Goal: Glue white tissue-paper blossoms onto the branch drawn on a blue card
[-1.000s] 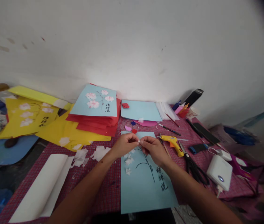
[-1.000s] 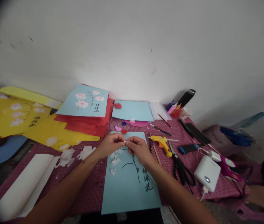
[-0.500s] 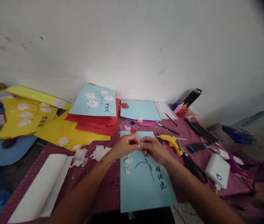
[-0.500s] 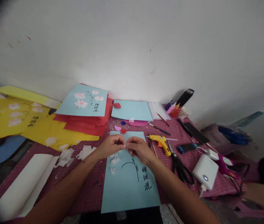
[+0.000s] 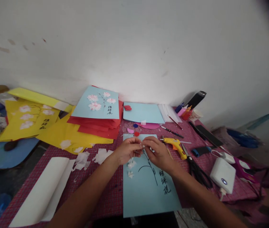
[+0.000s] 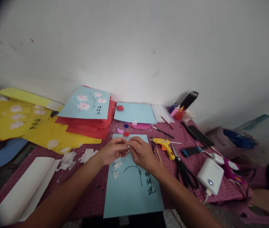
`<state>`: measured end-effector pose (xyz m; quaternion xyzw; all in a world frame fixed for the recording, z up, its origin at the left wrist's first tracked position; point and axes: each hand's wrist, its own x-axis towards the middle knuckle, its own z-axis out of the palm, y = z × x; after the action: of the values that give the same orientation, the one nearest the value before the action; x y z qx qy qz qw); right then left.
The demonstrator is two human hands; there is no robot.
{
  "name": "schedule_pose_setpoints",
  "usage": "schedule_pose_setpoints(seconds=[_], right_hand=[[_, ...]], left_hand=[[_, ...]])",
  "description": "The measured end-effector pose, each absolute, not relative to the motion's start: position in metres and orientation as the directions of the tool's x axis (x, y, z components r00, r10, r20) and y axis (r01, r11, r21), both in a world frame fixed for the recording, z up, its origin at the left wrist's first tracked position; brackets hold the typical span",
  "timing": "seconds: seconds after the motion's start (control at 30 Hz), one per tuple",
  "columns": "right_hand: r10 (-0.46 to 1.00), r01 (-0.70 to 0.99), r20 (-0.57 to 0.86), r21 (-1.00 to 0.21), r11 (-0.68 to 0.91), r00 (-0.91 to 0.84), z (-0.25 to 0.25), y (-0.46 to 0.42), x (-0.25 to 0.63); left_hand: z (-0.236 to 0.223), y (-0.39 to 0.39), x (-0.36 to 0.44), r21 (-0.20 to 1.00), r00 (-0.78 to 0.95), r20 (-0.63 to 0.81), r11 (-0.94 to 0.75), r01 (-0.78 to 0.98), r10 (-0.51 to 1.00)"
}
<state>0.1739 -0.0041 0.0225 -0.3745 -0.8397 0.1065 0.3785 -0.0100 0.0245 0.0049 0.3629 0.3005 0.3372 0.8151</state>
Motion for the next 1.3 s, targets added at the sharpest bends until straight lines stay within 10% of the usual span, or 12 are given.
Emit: schedule_pose_setpoints(seconds=[0.27, 0.57, 0.87, 1.3], right_hand=[[0.742, 0.555, 0.538, -0.502, 0.663, -0.400, 0.025, -0.009, 0.172], [0.920, 0.636, 0.321, -0.666, 0.389, -0.227, 0.030, -0.020, 0.168], [0.985, 0.588, 0.141, -0.790, 0.174, -0.102, 0.015, -0.018, 0.168], [0.994, 0.315, 0.105, -0.943, 0.103, -0.009, 0.004, -0.021, 0.170]], left_hand=[[0.005, 0.025, -0.008, 0.834, 0.558, -0.241, 0.464, -0.300, 0.794], [-0.010, 0.023, -0.002, 0.999, 0.469, 0.026, -0.001, -0.054, 0.883], [0.002, 0.015, -0.002, 0.895, 0.460, 0.223, -0.368, 0.254, 0.860], [-0.006, 0.015, 0.001, 0.964, 0.453, 0.146, -0.230, 0.136, 0.880]])
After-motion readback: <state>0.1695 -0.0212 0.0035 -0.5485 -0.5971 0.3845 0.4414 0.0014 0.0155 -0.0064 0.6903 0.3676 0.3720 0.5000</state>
